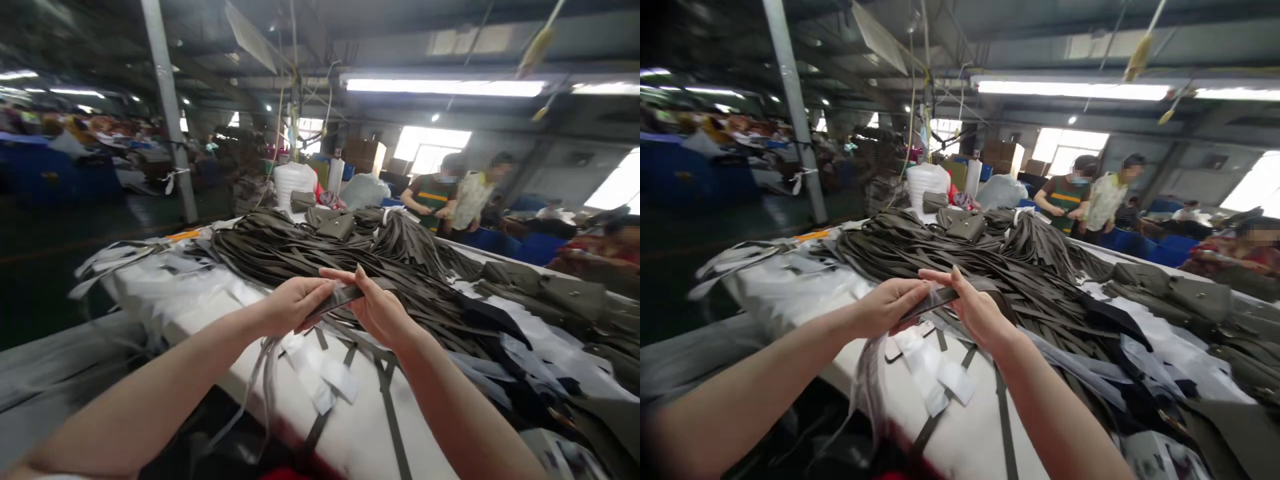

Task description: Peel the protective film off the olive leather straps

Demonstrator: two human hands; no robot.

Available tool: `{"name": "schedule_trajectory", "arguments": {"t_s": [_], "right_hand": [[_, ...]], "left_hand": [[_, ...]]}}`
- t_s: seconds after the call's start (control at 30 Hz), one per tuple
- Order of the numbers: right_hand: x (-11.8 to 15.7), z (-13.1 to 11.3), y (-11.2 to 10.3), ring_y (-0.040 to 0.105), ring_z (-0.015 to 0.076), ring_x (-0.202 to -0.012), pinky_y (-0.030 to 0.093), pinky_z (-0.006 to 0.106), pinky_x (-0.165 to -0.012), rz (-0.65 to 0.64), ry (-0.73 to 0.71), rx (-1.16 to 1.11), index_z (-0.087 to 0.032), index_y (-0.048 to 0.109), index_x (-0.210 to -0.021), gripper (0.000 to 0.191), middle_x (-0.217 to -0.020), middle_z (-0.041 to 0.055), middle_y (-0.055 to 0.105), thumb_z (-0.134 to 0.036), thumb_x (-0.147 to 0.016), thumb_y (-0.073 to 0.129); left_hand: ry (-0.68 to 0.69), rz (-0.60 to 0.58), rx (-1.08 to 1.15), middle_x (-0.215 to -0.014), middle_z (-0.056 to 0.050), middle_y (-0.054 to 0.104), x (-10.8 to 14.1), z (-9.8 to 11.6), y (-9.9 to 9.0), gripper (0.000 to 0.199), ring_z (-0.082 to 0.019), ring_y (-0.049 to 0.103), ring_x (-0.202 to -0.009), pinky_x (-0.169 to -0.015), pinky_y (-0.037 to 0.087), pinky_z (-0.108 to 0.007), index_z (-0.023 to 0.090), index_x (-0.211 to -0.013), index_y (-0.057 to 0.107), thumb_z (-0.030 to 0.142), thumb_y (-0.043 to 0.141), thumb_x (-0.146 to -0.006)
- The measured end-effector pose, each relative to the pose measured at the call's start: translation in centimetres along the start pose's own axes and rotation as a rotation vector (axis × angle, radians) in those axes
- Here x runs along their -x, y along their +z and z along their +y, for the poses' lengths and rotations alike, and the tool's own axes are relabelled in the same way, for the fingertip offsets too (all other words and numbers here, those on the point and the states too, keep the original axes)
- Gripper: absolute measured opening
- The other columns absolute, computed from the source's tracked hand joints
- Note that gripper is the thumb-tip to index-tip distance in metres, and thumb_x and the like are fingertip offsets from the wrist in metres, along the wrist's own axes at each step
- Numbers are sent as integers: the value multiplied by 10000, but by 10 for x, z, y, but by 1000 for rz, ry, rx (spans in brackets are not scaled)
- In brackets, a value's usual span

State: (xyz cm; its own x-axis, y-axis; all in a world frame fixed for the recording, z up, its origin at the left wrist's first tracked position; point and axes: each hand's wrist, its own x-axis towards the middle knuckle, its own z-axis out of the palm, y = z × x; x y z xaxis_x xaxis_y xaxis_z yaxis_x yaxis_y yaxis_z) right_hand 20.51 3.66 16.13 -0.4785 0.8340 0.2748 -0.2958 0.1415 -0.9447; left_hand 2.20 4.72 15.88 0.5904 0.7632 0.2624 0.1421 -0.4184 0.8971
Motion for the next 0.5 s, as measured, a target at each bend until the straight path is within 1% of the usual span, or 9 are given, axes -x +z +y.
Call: {"name": "schedule_trajectory", "arguments": {"t_s": [0.03, 0.1, 0.17, 0.2, 0.27, 0.33, 0.37, 0.4, 0.5], "right_hand": [[-10, 13, 11, 571, 248, -1188, 372, 374, -1077, -21, 3, -22, -229, 697, -1211, 586, -1108, 46, 718, -685, -880, 534], [-26, 35, 28, 592, 257, -1165, 408, 394, -1051, -38, 40, -53, -257, 676, -1244, 597, -1111, 36, 720, -700, -867, 540], [-40, 51, 30, 606, 267, -1143, 444, 406, -1012, -11, 76, -77, -256, 691, -1216, 553, -1122, 44, 722, -664, -857, 588], [-46, 55, 26, 617, 269, -1125, 454, 404, -999, 26, 83, -105, -241, 716, -1167, 517, -1110, 55, 727, -636, -846, 626], [-55, 56, 11, 650, 257, -1058, 461, 387, -993, 139, 52, -188, -213, 762, -1034, 436, -1050, 70, 746, -579, -805, 701], [-58, 51, -6, 682, 242, -971, 460, 379, -996, 227, 9, -231, -194, 780, -931, 402, -972, 83, 762, -563, -779, 733], [-57, 49, -13, 690, 243, -948, 459, 385, -998, 241, -3, -219, -185, 782, -906, 409, -956, 92, 764, -572, -782, 729], [-54, 47, -16, 692, 252, -954, 457, 397, -1000, 228, -2, -187, -175, 782, -902, 434, -963, 105, 763, -589, -794, 711], [-38, 47, -17, 663, 297, -1060, 436, 439, -1014, 145, 69, -63, -153, 779, -957, 564, -1046, 143, 747, -677, -834, 610]], "left_hand": [[-21, 9, -25, -432, 36, 483, 6, 0, -8, 604, -68, 412, -339, -349, 291, -173, 162, -653, 536, 702, 417, -894], [-59, 55, -31, -453, 23, 510, 17, -7, -17, 617, -77, 442, -348, -353, 315, -179, 165, -656, 522, 709, 371, -905], [-79, 132, -20, -442, 42, 479, 26, -20, -19, 606, -66, 400, -332, -349, 291, -176, 171, -675, 505, 711, 357, -907], [-92, 172, -22, -432, 54, 455, 30, -29, -18, 599, -59, 370, -326, -347, 273, -174, 175, -668, 490, 708, 358, -907], [-132, 225, -18, -425, 64, 433, 35, -45, -13, 590, -55, 346, -322, -345, 255, -174, 181, -662, 471, 708, 363, -904], [-171, 232, 32, -443, 58, 460, 34, -60, -3, 590, -67, 381, -333, -349, 287, -178, 184, -688, 477, 723, 356, -896], [-179, 224, 65, -457, 53, 480, 32, -65, 3, 593, -75, 406, -344, -357, 312, -180, 183, -715, 489, 732, 350, -892], [-176, 217, 91, -473, 44, 500, 28, -70, 9, 602, -80, 429, -359, -370, 338, -182, 181, -729, 496, 741, 344, -889], [-125, 209, 133, -511, 19, 535, 15, -81, 28, 625, -88, 465, -396, -395, 368, -186, 177, -716, 493, 755, 326, -887]]}}
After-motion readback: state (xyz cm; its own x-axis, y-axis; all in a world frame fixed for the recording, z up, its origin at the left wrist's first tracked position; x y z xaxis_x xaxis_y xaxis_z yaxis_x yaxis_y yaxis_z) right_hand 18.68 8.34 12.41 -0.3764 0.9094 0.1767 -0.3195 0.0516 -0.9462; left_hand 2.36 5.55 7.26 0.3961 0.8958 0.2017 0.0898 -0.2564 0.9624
